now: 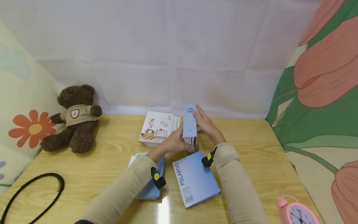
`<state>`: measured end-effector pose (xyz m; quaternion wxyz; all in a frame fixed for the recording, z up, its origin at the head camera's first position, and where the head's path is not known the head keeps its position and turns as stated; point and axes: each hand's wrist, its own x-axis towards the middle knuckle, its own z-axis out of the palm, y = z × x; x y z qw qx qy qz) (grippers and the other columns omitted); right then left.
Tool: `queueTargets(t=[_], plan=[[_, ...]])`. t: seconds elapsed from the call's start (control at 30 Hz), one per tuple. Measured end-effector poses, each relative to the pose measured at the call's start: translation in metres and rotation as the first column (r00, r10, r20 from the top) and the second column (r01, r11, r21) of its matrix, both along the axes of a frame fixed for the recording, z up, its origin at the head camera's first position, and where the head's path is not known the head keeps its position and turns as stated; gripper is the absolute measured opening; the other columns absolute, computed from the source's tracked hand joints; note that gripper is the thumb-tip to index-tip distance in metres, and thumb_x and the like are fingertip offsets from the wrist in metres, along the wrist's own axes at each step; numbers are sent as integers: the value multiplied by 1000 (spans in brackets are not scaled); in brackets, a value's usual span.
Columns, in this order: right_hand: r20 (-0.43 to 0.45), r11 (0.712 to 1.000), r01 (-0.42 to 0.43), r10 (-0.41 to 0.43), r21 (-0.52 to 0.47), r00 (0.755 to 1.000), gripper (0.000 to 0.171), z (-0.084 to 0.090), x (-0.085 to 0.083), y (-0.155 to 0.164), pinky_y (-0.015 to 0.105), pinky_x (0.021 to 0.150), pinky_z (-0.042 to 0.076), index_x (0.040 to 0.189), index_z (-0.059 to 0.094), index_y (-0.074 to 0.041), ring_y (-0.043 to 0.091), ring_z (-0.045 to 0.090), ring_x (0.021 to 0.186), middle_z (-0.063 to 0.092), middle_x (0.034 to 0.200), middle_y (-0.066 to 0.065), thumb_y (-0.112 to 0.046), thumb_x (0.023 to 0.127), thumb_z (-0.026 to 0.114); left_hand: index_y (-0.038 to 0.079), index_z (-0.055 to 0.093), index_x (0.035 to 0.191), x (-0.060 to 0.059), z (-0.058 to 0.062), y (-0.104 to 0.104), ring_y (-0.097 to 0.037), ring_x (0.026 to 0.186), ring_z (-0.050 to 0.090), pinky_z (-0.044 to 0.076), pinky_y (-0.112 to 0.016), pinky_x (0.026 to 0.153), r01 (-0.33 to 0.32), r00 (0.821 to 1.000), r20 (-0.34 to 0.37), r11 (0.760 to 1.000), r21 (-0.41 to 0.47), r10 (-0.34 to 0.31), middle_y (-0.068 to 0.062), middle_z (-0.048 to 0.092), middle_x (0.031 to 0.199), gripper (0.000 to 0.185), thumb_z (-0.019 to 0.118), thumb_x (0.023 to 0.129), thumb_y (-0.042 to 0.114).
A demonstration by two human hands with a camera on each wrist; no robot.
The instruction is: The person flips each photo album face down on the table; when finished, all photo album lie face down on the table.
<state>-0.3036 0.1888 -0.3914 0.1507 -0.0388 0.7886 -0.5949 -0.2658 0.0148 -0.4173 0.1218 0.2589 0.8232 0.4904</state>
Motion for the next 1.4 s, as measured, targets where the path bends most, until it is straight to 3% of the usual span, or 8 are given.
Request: queueTargets(t=[0.1, 0.3, 0.47, 0.7, 0.83, 1.0, 1.17, 1.4], plan=[[-24, 1000, 31, -31, 0, 999, 58, 1, 1, -2, 53, 94, 46, 152, 1, -30, 41, 42, 126, 20, 156, 12, -42, 102, 26, 25, 1, 152, -1, 1, -5, -31, 132, 39, 33, -51, 108, -24, 1000, 3, 998, -66, 25, -9, 37, 148, 119, 84, 67, 14], [-235, 960, 158, -102, 232, 967, 55, 1, 0, -4, 45, 116, 18, 150, 17, -6, 31, 23, 141, 21, 155, 14, -29, 102, 28, 10, 3, 152, -2, -6, -11, -33, 128, 43, 34, -45, 109, -41, 999, -13, 968, -247, 39, -19, 39, 145, 117, 82, 66, 12], [-259, 910, 224, -135, 350, 956, 50, -9, 0, 2, 46, 113, 26, 146, 28, 1, 35, 33, 135, 32, 149, 21, -17, 99, 32, 8, 15, 151, 0, -10, -15, -27, 111, 53, 44, -39, 98, -66, 998, -43, 944, -324, 55, -18, 48, 134, 105, 79, 68, 12], [-142, 821, 96, -19, 562, 990, 53, -25, 4, 10, 50, 110, 30, 141, 32, 10, 43, 33, 133, 34, 144, 29, -10, 92, 37, 16, 44, 142, 5, -14, -9, -24, 104, 44, 42, -41, 89, -218, 969, -225, 785, -580, 103, -11, 51, 120, 81, 77, 70, 32], [-79, 815, 25, 25, 579, 997, 57, -29, 5, 9, 51, 111, 27, 143, 28, 8, 43, 28, 135, 31, 147, 28, -15, 92, 39, 16, 50, 136, 8, -12, -6, -23, 104, 41, 41, -41, 88, -264, 960, -241, 747, -610, 143, -9, 49, 116, 74, 77, 70, 35], [-83, 824, -1, 58, 566, 995, 61, -30, 3, 11, 52, 110, 29, 144, 26, 7, 44, 32, 133, 31, 146, 29, -17, 91, 41, 17, 52, 134, 6, -8, -15, -27, 110, 44, 40, -45, 92, -247, 964, -227, 777, -580, 137, -10, 50, 125, 72, 78, 69, 33], [-198, 803, 36, 103, 595, 975, 59, -26, 3, 13, 54, 107, 32, 143, 31, 5, 45, 38, 129, 39, 141, 30, -20, 92, 46, 20, 42, 142, -1, 14, -42, -36, 128, 37, 27, -59, 104, -238, 966, -217, 811, -535, 140, -14, 40, 144, 84, 80, 69, 37], [-244, 817, -7, 181, 577, 953, 69, -14, -7, -37, 57, 111, 22, 149, 25, -7, 43, 26, 136, 29, 148, 28, -42, 94, 48, 10, 26, 148, -12, 22, -113, -37, 129, 35, 27, -59, 107, -359, 933, -150, 840, -407, 327, -19, 35, 145, 105, 86, 64, 28]])
